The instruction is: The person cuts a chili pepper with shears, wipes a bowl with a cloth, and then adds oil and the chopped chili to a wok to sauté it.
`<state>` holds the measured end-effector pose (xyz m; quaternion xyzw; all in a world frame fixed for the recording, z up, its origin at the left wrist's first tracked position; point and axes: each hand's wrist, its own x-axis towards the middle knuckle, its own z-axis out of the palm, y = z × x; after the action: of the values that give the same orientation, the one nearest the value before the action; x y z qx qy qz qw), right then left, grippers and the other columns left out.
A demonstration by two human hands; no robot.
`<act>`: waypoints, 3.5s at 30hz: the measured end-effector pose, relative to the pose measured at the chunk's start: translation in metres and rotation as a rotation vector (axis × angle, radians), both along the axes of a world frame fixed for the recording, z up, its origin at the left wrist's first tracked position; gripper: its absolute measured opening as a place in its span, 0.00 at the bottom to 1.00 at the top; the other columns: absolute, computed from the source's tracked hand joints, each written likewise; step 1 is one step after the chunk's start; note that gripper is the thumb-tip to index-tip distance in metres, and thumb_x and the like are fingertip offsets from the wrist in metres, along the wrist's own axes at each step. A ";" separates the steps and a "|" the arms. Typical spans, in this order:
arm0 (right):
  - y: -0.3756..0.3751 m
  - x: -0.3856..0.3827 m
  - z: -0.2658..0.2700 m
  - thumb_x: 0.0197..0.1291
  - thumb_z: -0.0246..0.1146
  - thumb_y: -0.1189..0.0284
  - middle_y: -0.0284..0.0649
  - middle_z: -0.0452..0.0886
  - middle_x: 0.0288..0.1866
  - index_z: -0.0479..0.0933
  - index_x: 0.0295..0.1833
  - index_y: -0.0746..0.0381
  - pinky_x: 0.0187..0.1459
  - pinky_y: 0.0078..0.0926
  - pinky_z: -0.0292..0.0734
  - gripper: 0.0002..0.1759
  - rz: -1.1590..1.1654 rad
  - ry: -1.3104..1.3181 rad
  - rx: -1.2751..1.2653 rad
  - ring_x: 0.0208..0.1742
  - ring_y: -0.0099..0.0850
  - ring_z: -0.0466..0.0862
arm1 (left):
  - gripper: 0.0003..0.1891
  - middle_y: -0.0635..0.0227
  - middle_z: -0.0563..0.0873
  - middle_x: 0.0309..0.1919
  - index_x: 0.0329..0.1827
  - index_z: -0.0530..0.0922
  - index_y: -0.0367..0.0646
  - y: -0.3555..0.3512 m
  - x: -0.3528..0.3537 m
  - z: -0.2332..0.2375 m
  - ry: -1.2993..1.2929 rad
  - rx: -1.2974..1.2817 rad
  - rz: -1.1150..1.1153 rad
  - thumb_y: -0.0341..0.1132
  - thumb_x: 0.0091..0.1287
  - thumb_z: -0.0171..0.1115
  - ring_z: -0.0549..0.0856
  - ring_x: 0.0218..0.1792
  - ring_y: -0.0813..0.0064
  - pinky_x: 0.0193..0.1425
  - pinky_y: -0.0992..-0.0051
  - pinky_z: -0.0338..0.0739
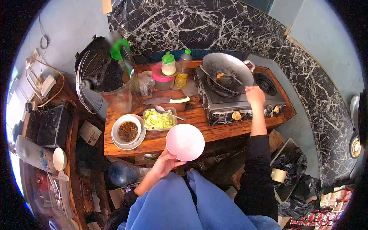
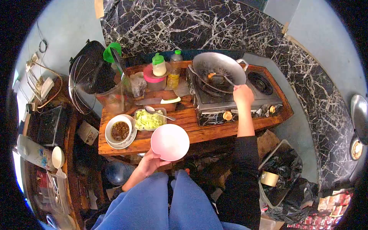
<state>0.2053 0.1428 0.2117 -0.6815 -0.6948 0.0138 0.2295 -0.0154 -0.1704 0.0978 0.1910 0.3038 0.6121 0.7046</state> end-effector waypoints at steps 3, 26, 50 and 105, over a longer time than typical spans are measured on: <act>0.017 -0.001 -0.015 0.52 0.55 0.60 0.43 0.80 0.36 0.80 0.37 0.47 0.41 0.36 0.73 0.10 0.043 0.074 0.078 0.40 0.42 0.78 | 0.39 0.63 0.63 0.59 0.66 0.47 0.52 -0.001 0.001 -0.004 -0.013 0.011 -0.008 0.31 0.50 0.55 0.69 0.56 0.64 0.56 0.61 0.69; -0.038 0.015 0.025 0.51 0.57 0.62 0.43 0.79 0.35 0.81 0.35 0.50 0.39 0.33 0.73 0.10 0.008 -0.040 0.009 0.39 0.41 0.79 | 0.36 0.62 0.66 0.57 0.65 0.49 0.49 -0.006 0.003 -0.007 -0.039 -0.006 0.027 0.30 0.51 0.54 0.72 0.54 0.64 0.53 0.64 0.73; -0.055 0.017 0.039 0.51 0.57 0.63 0.40 0.79 0.38 0.80 0.41 0.46 0.40 0.32 0.73 0.11 -0.007 0.083 0.119 0.39 0.39 0.79 | 0.37 0.61 0.65 0.58 0.65 0.48 0.49 -0.004 0.006 -0.008 -0.030 -0.007 0.006 0.28 0.51 0.53 0.72 0.54 0.63 0.53 0.65 0.74; -0.029 0.005 -0.007 0.52 0.56 0.63 0.41 0.80 0.34 0.81 0.34 0.49 0.38 0.36 0.73 0.09 0.022 0.023 0.104 0.37 0.41 0.79 | 0.37 0.63 0.64 0.58 0.66 0.48 0.52 0.002 0.008 -0.011 -0.030 -0.015 -0.027 0.31 0.52 0.55 0.71 0.55 0.64 0.55 0.62 0.71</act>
<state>0.2107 0.1136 0.2051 -0.6608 -0.6992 -0.0120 0.2726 -0.0076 -0.1683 0.0872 0.1808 0.2951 0.6030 0.7188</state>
